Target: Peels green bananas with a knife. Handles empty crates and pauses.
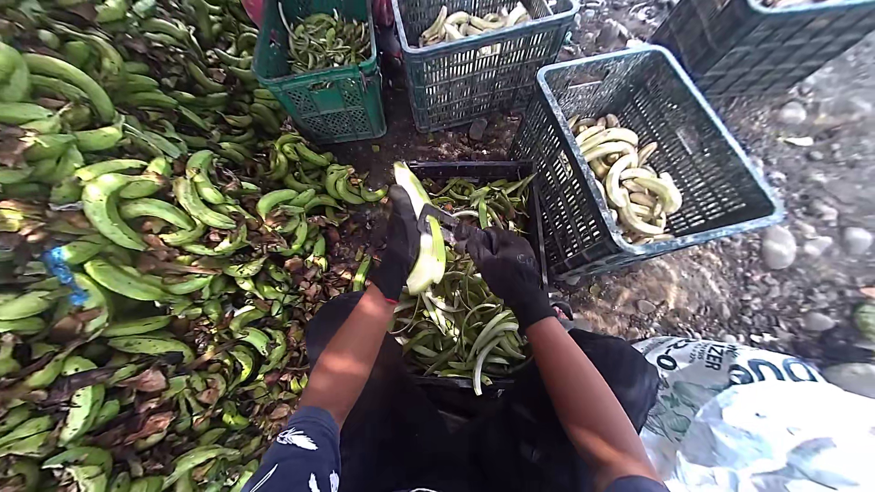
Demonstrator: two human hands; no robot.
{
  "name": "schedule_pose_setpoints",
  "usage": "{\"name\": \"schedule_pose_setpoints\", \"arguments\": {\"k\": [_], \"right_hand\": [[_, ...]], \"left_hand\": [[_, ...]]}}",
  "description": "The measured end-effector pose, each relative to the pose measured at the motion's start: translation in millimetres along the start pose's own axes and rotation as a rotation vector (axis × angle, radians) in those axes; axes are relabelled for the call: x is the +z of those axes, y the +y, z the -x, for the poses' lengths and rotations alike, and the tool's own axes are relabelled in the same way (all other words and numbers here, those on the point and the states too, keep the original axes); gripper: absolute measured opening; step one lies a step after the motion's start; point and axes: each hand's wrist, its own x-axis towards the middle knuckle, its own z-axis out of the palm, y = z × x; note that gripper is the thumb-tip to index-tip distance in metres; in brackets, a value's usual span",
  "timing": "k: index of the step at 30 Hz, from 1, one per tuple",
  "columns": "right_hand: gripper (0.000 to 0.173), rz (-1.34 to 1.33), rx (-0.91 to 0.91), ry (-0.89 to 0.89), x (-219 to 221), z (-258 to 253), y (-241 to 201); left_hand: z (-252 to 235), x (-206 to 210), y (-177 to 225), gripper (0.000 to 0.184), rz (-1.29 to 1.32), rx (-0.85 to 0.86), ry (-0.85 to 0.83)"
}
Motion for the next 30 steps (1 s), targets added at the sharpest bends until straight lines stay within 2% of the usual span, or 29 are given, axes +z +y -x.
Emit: {"name": "schedule_pose_setpoints", "arguments": {"k": [3, 4, 6, 8, 11, 13, 15, 17, 18, 21, 24, 26, 28, 30], "right_hand": [[0.06, -0.21, 0.191, -0.063, -4.0, -21.6, 23.4], [0.064, -0.23, 0.213, -0.07, -5.0, -25.3, 31.5], [0.068, -0.22, 0.266, -0.099, -9.2, -31.1, 37.7], [0.064, -0.243, 0.219, -0.059, -6.3, -28.1, 29.9], [0.05, -0.109, 0.057, -0.059, 4.2, -7.5, 2.6], [0.053, 0.072, -0.125, -0.026, 11.8, 7.5, -12.2], [0.062, 0.15, -0.193, -0.015, 16.1, 11.3, -19.3], [0.065, 0.177, -0.248, 0.05, 18.6, 10.6, -19.5], [0.064, 0.173, -0.247, 0.071, 18.3, 9.7, -19.0], [0.053, 0.124, -0.195, 0.051, 12.0, 9.2, -19.2], [0.049, 0.066, -0.187, -0.004, 5.1, 8.5, -10.8], [0.051, 0.125, -0.201, 0.001, 2.9, 10.0, -7.4], [0.062, 0.214, -0.182, 0.0, -0.2, 13.7, -10.2], [0.066, 0.272, -0.169, -0.01, -0.3, 17.2, -13.8]], "left_hand": [[26.3, -0.3, -0.8, 0.058, -0.298, -0.03, -0.447], [35.9, -1.6, -5.7, 0.058, -0.303, -0.057, -0.567], [43.8, 5.0, -13.0, 0.057, -0.123, -0.201, -0.638], [34.1, 4.6, -19.4, 0.064, 0.125, -0.256, -0.503], [3.4, -1.8, -24.3, 0.054, 0.437, -0.065, -0.087], [-13.3, -10.8, -25.7, 0.047, 0.596, -0.037, 0.175], [-13.0, -23.0, -18.7, 0.046, 0.506, -0.112, 0.376], [-8.3, -29.2, -11.8, 0.046, 0.291, -0.178, 0.471], [-7.2, -29.3, -11.8, 0.045, 0.268, -0.173, 0.47], [-11.2, -19.8, -12.9, 0.04, 0.564, -0.149, 0.397], [-17.1, -11.2, -22.1, 0.036, 0.854, -0.169, 0.201], [-13.0, -7.6, -15.9, 0.041, 0.859, -0.205, 0.084], [-4.7, -12.5, -18.6, 0.051, 0.738, -0.173, -0.026], [-5.3, -15.8, -23.1, 0.053, 0.651, -0.183, -0.004]]}}
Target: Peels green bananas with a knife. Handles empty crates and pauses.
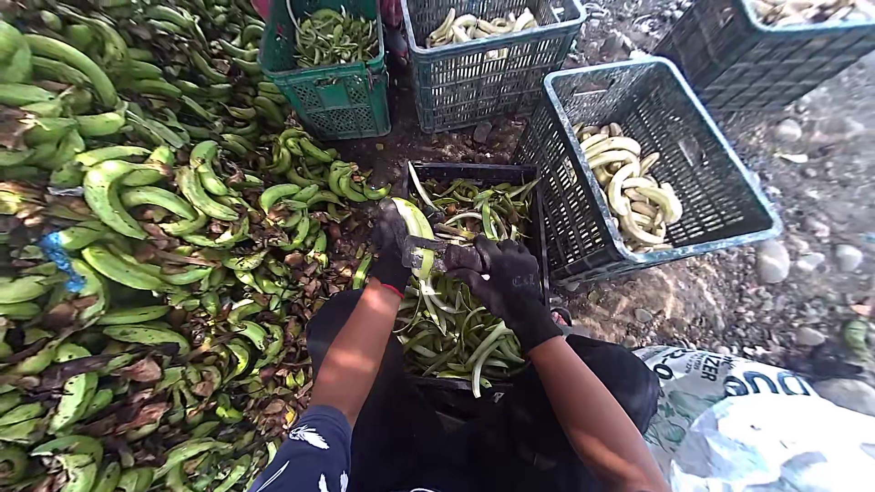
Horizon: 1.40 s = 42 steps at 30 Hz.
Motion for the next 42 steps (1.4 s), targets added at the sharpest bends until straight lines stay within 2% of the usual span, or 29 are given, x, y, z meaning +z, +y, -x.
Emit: {"name": "schedule_pose_setpoints", "arguments": {"k": [2, 4, 6, 8, 12, 13, 15, 19, 21, 23, 25, 28, 30, 31, 33, 35, 37, 39, 41, 42], "right_hand": [[0.062, 0.006, -0.031, 0.024, 1.8, 2.9, 0.5], [0.057, -0.072, -0.019, 0.036, 2.7, 0.9, 3.3], [0.048, -0.197, 0.066, -0.008, 4.9, -6.1, 8.7], [0.049, -0.341, 0.227, -0.092, 7.8, -19.8, 16.5], [0.065, -0.564, 0.411, -0.137, 17.0, -35.1, 46.1], [0.067, -0.584, 0.434, -0.125, 20.1, -37.0, 52.3], [0.068, -0.62, 0.467, -0.112, 22.4, -41.0, 60.2], [0.055, -0.521, 0.292, -0.018, 18.7, -35.0, 38.2], [0.051, -0.356, 0.104, 0.012, 16.1, -25.9, 23.5], [0.053, -0.205, -0.093, 0.097, 19.0, -17.2, 17.1], [0.062, -0.134, -0.223, 0.097, 16.6, -11.8, 16.0], [0.067, -0.113, -0.4, 0.201, 21.0, -8.4, 22.4], [0.064, -0.145, -0.428, 0.302, 27.5, -7.1, 23.7], [0.062, -0.149, -0.39, 0.291, 27.3, -5.1, 21.4], [0.059, -0.151, -0.242, 0.148, 19.7, 0.2, 11.1], [0.054, -0.197, -0.098, 0.002, 13.9, 0.9, 2.0], [0.049, -0.322, 0.021, -0.065, 14.6, 1.2, -0.9], [0.056, -0.449, 0.197, -0.133, 18.6, -1.8, -0.1], [0.051, -0.501, 0.332, -0.158, 30.3, -17.9, 8.3], [0.045, -0.502, 0.324, -0.157, 36.7, -22.6, 16.6]], "left_hand": [[-5.2, 0.9, 0.7, 0.055, -0.009, -0.023, 0.098], [-4.4, 5.1, 3.1, 0.055, -0.027, -0.024, 0.096], [1.1, 5.3, 0.9, 0.047, -0.212, 0.068, -0.027], [4.7, 15.5, -1.7, 0.043, -0.423, 0.09, -0.144], [36.1, 23.8, 3.7, 0.05, -0.727, -0.118, -0.387], [40.6, 24.5, 0.6, 0.049, -0.726, -0.172, -0.405], [37.4, 10.7, -4.8, 0.059, -0.628, -0.289, -0.449], [10.7, 5.9, -0.4, 0.059, -0.167, -0.193, -0.27], [2.1, 3.6, 10.2, 0.057, -0.025, -0.151, -0.261], [-2.9, -4.3, 17.6, 0.051, 0.065, -0.226, -0.224], [-1.9, -8.7, 26.3, 0.049, 0.142, -0.352, -0.157], [2.5, -21.5, 28.8, 0.047, 0.301, -0.417, -0.21], [3.8, -25.2, 29.0, 0.045, 0.406, -0.466, -0.197], [4.9, -22.5, 30.2, 0.045, 0.388, -0.468, -0.151], [6.2, -14.1, 31.3, 0.046, 0.209, -0.392, -0.073], [10.3, -2.9, 26.7, 0.04, -0.083, -0.199, -0.004], [11.7, 1.0, 16.3, 0.039, -0.255, -0.024, -0.005], [15.3, 2.0, 8.8, 0.048, -0.491, 0.123, -0.046], [23.2, 12.6, 4.5, 0.049, -0.704, 0.14, -0.098], [30.7, 18.8, 4.0, 0.051, -0.773, 0.094, -0.135]]}}
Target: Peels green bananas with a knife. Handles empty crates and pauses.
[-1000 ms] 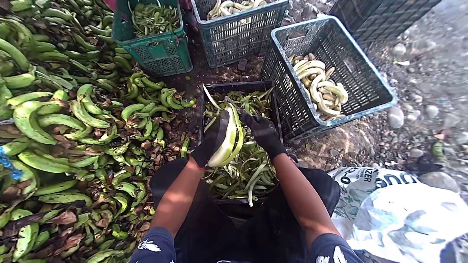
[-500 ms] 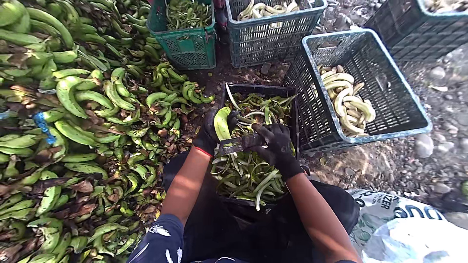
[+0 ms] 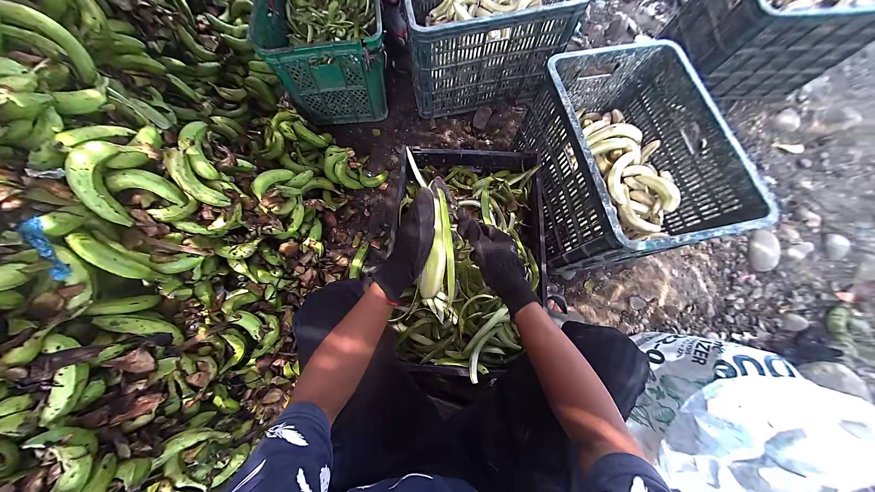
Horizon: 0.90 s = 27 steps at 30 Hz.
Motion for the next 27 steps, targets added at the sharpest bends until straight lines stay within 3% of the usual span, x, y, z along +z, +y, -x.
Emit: {"name": "schedule_pose_setpoints", "arguments": {"k": [2, 4, 5, 8, 10, 12, 15, 17, 20, 22, 24, 26, 27], "right_hand": [[0.038, 0.056, -0.116, -0.017, -4.0, -8.6, 15.7], [0.049, 0.101, -0.207, 0.014, -10.0, -12.7, 24.9], [0.045, 0.024, -0.207, 0.063, -10.6, -12.3, 24.7], [0.046, -0.16, -0.12, 0.109, -18.2, -1.7, 2.0], [0.048, 0.082, -0.348, 0.033, -28.1, 8.4, -7.2], [0.054, 0.232, -0.612, 0.022, -27.7, 10.7, 0.3], [0.064, 0.285, -0.735, -0.005, -30.6, 14.7, 1.4], [0.062, 0.299, -0.707, 0.004, -32.3, 17.8, -2.8], [0.054, 0.239, -0.49, -0.075, -27.5, 27.0, -13.1], [0.046, 0.174, -0.354, -0.049, -19.1, 29.7, -16.2], [0.053, 0.071, -0.098, -0.021, -12.4, 18.2, -21.6], [0.054, -0.055, 0.039, 0.024, -6.6, 2.4, -7.1], [0.053, -0.103, 0.02, 0.027, -6.9, -5.7, 5.4]], "left_hand": [[13.5, 10.1, 9.9, 0.051, -0.062, -0.082, -0.132], [9.4, 13.8, 3.9, 0.05, 0.191, -0.197, -0.213], [3.1, 10.2, -0.3, 0.05, 0.355, -0.221, -0.22], [-21.0, -10.4, -9.2, 0.061, 0.69, -0.147, -0.213], [-30.6, -25.4, -7.1, 0.059, 0.756, -0.129, -0.239], [-31.1, -34.5, 5.6, 0.058, 0.792, -0.248, -0.21], [-25.4, -45.2, 12.8, 0.059, 0.783, -0.312, -0.21], [-24.6, -49.4, 7.7, 0.058, 0.707, -0.317, -0.191], [-22.1, -46.5, 7.8, 0.048, 0.524, -0.276, -0.058], [-15.6, -37.1, 7.3, 0.042, 0.41, -0.15, 0.006], [-9.5, -25.3, -1.5, 0.037, 0.268, -0.013, 0.015], [0.3, -13.1, -3.2, 0.049, 0.149, -0.07, 0.005], [5.7, -7.0, 1.6, 0.05, 0.141, -0.119, -0.021]]}}
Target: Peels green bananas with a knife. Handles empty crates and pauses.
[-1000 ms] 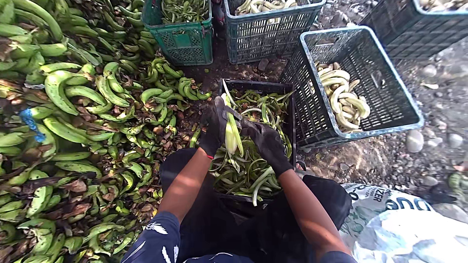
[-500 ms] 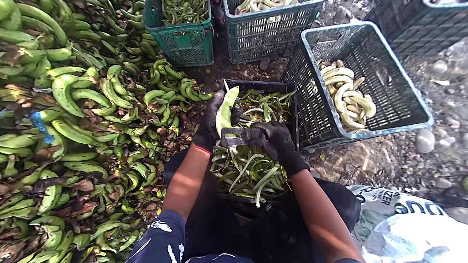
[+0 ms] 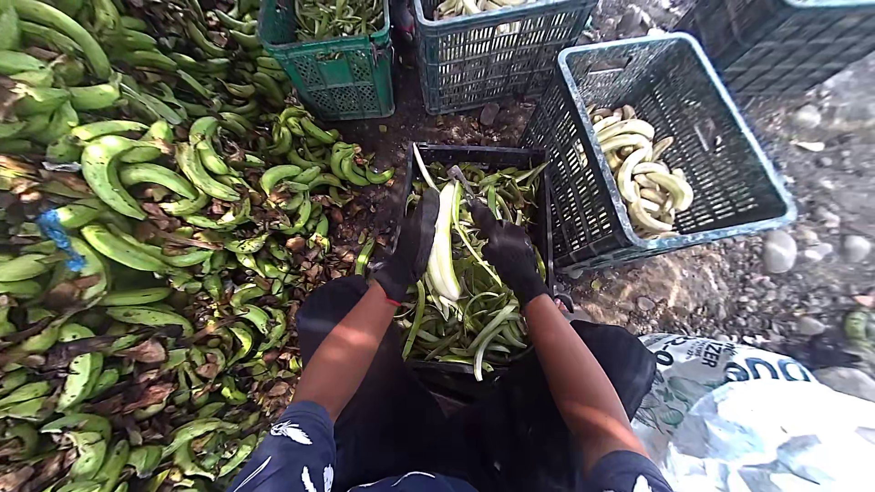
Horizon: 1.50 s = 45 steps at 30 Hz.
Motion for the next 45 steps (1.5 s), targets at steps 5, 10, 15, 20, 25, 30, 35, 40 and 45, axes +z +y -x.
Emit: {"name": "schedule_pose_setpoints", "arguments": {"k": [5, 10, 15, 20, 25, 30, 35, 40, 45], "right_hand": [[0.049, -0.118, -0.148, 0.074, -23.8, -2.8, 8.5], [0.043, 0.365, -0.708, -0.094, -45.2, 23.7, -10.3], [0.049, 0.345, -0.283, -0.025, -23.7, 25.0, -32.0], [0.061, -0.22, -0.021, 0.138, -27.5, -10.4, 11.0], [0.045, -0.05, -0.116, -0.044, -63.0, 19.2, -5.6], [0.056, -0.294, 0.015, -0.084, -93.2, 72.9, 3.2], [0.053, -0.584, -0.091, 0.197, -147.9, 125.0, 36.6], [0.049, -0.693, -0.106, 0.384, -178.1, 124.2, 51.0], [0.052, -0.657, -0.057, 0.449, -183.4, 129.5, 53.1]], "left_hand": [[-15.1, -13.8, -1.3, 0.058, 0.328, -0.054, -0.21], [-30.3, -33.0, 9.1, 0.07, 0.485, -0.097, -0.189], [-15.9, -28.6, 5.1, 0.055, 0.179, 0.003, -0.043], [1.1, -12.2, 1.1, 0.053, 0.157, -0.105, -0.113], [-5.8, -43.9, -34.6, 0.043, 0.182, -0.153, -0.182], [7.2, -41.2, -79.1, 0.053, 0.03, -0.524, -0.182], [-50.0, 38.3, -22.5, 0.043, 0.036, -0.332, -0.426], [-100.1, 161.2, 110.7, 0.05, -0.086, 0.089, -0.326], [-127.3, 168.7, 130.6, 0.052, -0.795, 0.303, -0.102]]}}
